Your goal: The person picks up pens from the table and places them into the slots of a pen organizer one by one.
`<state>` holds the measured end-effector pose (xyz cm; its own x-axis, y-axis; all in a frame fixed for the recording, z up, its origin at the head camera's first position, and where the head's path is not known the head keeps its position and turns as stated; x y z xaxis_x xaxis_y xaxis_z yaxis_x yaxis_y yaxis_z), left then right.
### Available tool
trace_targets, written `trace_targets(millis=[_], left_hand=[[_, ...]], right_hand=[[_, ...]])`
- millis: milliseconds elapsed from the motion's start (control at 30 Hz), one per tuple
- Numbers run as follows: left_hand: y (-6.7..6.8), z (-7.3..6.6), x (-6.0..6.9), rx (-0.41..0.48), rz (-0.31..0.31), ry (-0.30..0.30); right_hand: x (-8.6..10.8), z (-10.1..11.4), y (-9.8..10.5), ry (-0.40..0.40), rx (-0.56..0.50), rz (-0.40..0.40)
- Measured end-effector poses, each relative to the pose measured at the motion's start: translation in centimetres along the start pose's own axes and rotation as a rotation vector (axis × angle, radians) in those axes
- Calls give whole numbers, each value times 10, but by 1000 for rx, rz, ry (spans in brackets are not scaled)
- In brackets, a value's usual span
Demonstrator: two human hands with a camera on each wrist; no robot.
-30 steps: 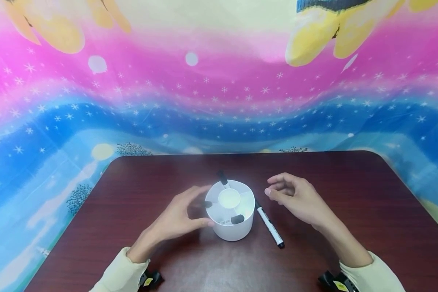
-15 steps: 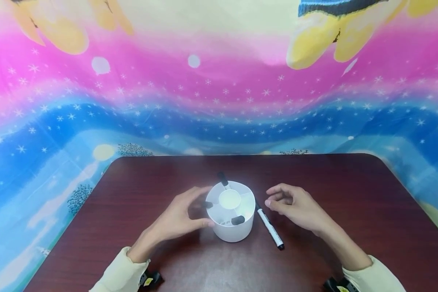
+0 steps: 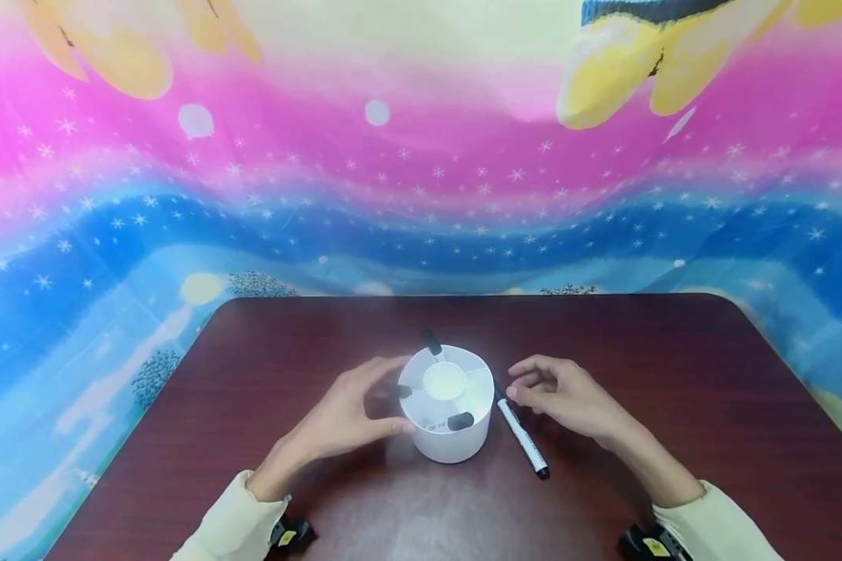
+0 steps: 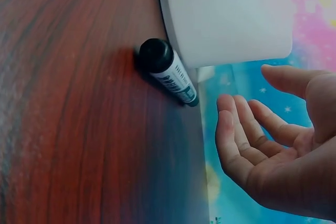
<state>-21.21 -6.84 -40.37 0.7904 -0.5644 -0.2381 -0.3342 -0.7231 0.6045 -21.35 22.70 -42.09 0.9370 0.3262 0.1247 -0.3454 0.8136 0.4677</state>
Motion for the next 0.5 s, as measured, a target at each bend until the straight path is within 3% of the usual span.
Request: trace_targets(millis=[233,500], left_hand=[[-1,1,-2,14,5,8],[-2,2,-1,25,3,2]], right_hand=[[-6,-11,-4,-56,-19,37],[-10,-18,-6,-67,-33,61]])
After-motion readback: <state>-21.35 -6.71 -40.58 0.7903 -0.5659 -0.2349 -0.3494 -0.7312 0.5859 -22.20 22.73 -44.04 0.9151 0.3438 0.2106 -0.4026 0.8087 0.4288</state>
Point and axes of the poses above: each hand's wrist, its own x-axis away from the middle knuckle, its own y-axis out of the back of the hand, z = x × y, the point moved 7 cm from there along -x, towards the middle knuckle, and after that the axes turned 2 degrees about -y, right-handed, at the moved point
